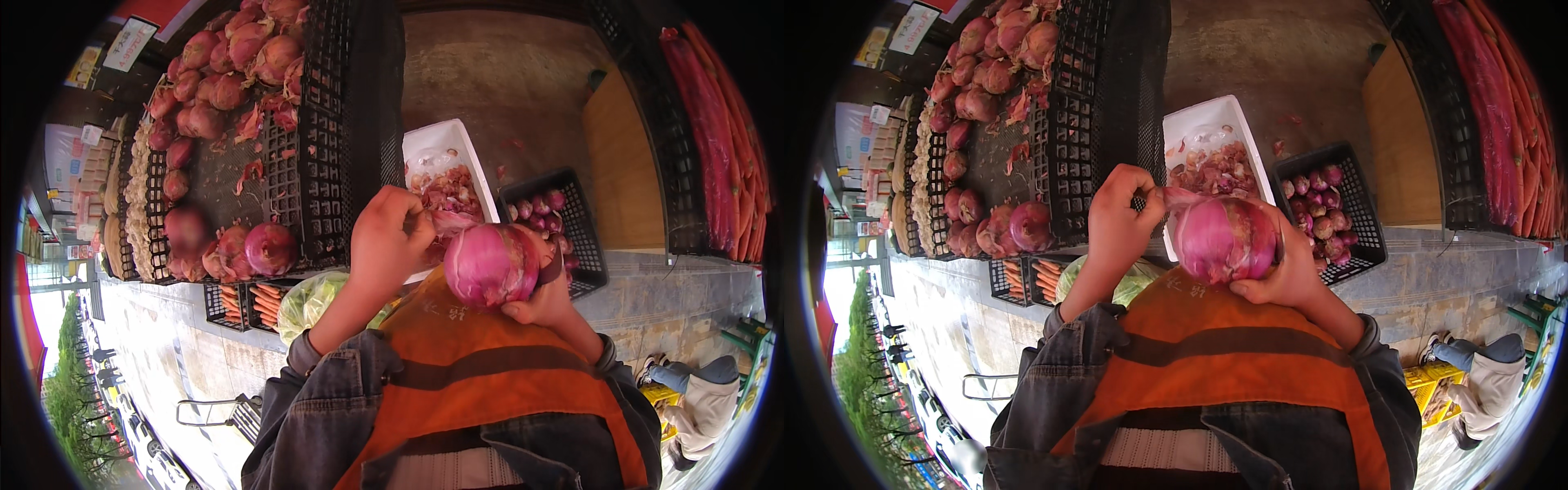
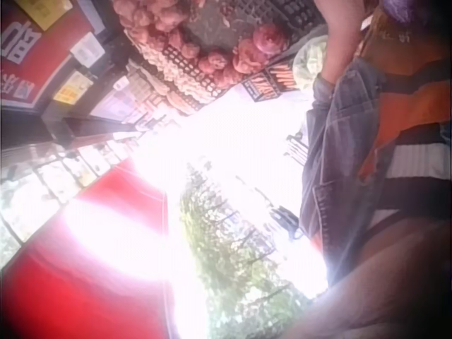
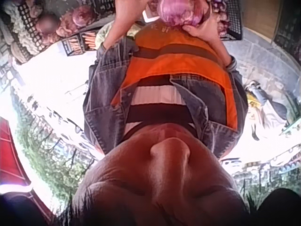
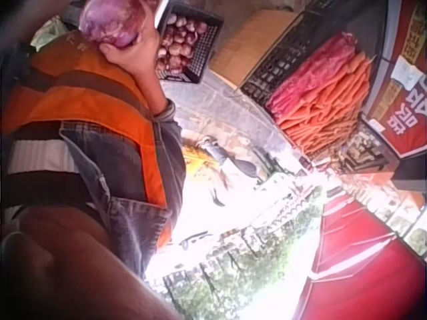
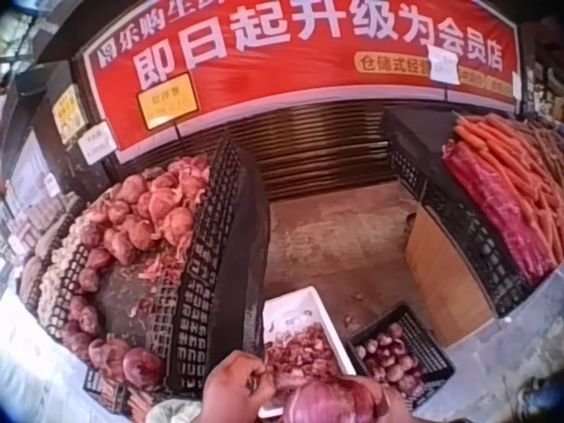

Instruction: The person peels red onions one at a time using a small knife, removing the outer skin and roots. The peeled onions are placed into a white tray while the skins are discarded into a bin.

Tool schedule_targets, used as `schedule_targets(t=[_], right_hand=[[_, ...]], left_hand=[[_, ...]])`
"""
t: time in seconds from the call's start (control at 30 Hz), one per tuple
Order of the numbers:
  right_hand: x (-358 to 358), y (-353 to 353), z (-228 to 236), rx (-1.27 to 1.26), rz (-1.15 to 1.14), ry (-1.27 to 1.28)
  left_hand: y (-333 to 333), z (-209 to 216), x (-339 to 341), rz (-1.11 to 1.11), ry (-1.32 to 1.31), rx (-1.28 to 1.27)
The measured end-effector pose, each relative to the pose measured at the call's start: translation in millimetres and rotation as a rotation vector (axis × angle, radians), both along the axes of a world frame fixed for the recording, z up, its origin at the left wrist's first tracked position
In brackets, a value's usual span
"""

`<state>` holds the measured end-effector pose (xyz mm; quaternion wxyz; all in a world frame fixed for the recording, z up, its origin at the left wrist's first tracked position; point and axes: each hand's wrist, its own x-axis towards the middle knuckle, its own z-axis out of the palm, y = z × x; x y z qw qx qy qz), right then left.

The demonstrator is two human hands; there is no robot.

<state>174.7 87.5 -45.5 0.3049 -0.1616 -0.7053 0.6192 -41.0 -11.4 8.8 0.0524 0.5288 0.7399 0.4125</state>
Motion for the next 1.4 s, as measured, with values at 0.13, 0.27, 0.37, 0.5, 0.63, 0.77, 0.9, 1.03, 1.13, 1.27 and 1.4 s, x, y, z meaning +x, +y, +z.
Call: schedule_targets(t=[0.13,0.27,0.37,0.5,0.63,0.77,0.9,1.03,1.13,1.27,1.4], right_hand=[[4.9,1.1,1.1,-0.081,0.164,0.123],[8.6,7.4,18.5,0.019,0.287,0.157],[8.3,6.9,15.2,-0.108,0.306,0.195],[-0.2,4.1,7.9,-0.088,0.149,0.062],[-9.0,4.9,11.0,-0.139,0.135,-0.042],[-18.6,5.8,17.4,-0.098,0.170,-0.168],[-26.6,6.2,40.7,0.089,0.183,-0.368],[-21.8,-0.7,52.7,0.360,0.070,-0.468],[-13.9,-0.3,47.3,0.611,-0.016,-0.502],[-16.7,-6.8,50.7,0.689,0.105,-0.510],[-20.3,-7.6,49.3,0.690,0.096,-0.532]], left_hand=[[6.2,-14.9,-13.2,0.074,0.134,-0.119],[14.9,-25.8,-24.3,0.166,0.332,-0.115],[18.5,-25.8,-31.2,0.162,0.347,-0.125],[17.2,-21.5,-38.2,0.020,0.209,-0.151],[-1.7,-21.2,-19.0,-0.222,-0.796,-0.081],[-22.4,-19.5,14.1,-0.590,-1.413,-0.093],[-33.7,-26.3,23.2,-0.424,-1.702,-0.017],[-37.3,-22.2,25.5,-0.265,-1.647,0.154],[-41.6,-21.9,22.5,-0.113,-1.501,0.247],[-45.5,-20.1,19.4,-0.040,-1.390,0.289],[-45.6,-15.8,21.2,-0.060,-1.300,0.277]])
